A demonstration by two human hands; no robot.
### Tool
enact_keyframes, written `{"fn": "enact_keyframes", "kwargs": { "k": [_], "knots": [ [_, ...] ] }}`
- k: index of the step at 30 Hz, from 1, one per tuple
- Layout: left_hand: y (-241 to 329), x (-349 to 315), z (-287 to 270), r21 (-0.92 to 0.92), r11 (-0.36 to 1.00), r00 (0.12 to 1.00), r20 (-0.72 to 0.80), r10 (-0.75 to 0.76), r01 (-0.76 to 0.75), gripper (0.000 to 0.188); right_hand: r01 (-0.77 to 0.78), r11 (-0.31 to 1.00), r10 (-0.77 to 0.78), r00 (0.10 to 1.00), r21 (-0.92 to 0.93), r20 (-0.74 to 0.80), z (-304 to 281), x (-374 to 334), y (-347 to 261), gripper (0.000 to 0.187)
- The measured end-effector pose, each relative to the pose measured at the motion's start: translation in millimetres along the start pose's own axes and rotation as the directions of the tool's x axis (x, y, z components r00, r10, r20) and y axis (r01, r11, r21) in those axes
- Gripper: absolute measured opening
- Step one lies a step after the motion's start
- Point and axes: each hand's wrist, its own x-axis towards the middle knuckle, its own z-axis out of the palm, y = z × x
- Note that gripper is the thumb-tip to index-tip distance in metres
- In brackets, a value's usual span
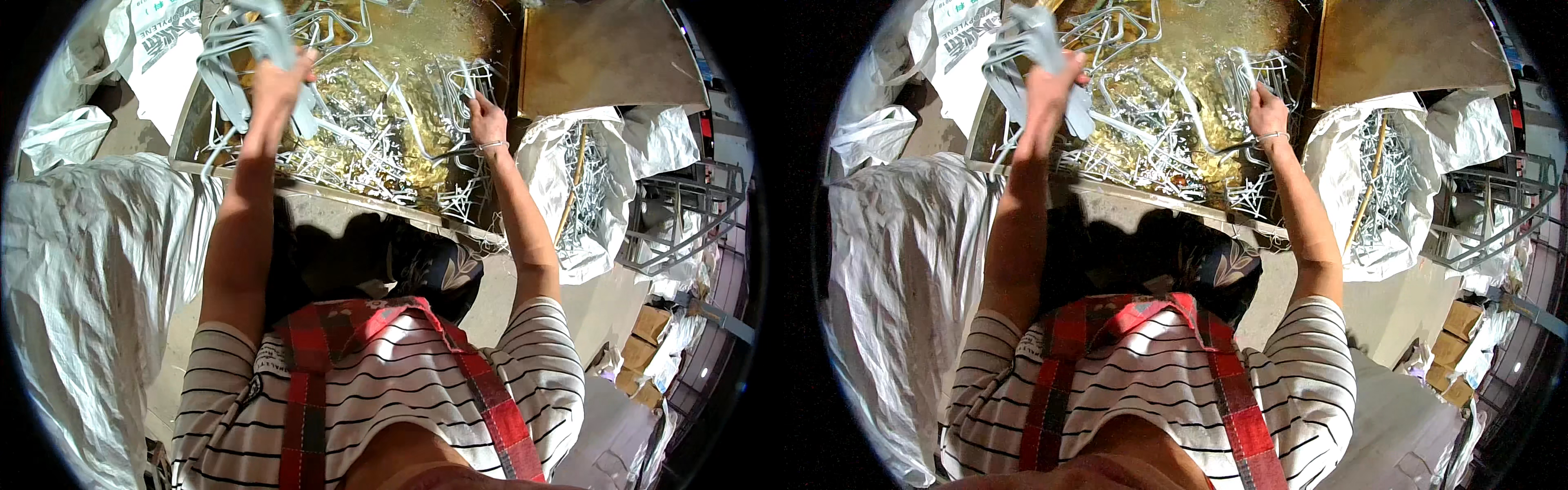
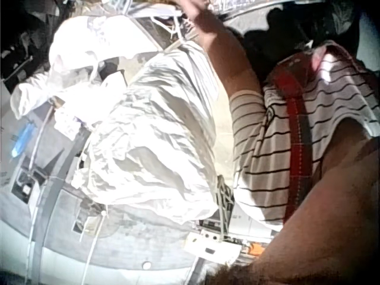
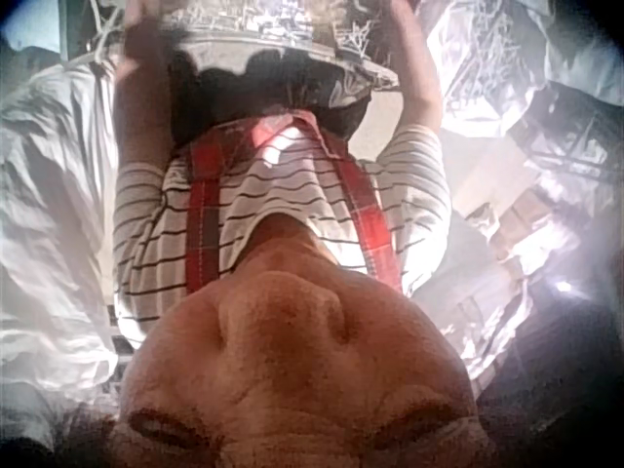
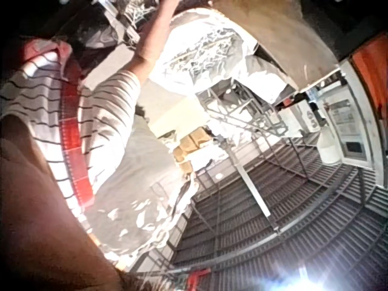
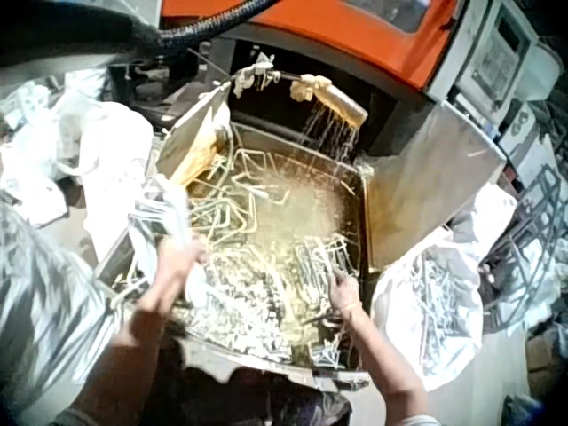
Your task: The person sorts white plastic rings and metal hangers in a workshop. They first arrange the rings into a large white sack, then sit on the floor to pick up hangers from a metal tray and place them into a separate sack.
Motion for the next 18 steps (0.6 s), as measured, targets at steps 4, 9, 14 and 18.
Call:
{"fn": "enact_keyframes", "kwargs": {
  "k": [4,9,14,18],
  "knots": [
    [34.3,-30.3,27.6,0.360,0.932,0.901,0.391,-0.187,0.038,0.028,0.354,0.910,-0.203,0.835,-0.217,0.512,-8.0,-3.2,-99.3,0.033],
    [-10.9,-22.3,37.3,0.167,0.948,0.788,0.604,0.120,-0.273,0.024,0.377,0.875,-0.484,0.715,0.305,0.505,2.3,-7.5,-150.0,0.023],
    [-67.1,-4.0,12.4,0.473,0.726,0.860,0.370,0.351,-0.500,0.021,-0.020,0.918,-0.059,0.981,0.397,0.186,65.0,59.7,-49.4,0.023],
    [2.6,-0.9,8.4,-0.184,0.891,0.905,0.190,-0.381,0.414,0.029,-0.096,0.955,0.148,0.974,-0.282,0.172,108.2,100.1,69.4,0.048]
  ]
}}
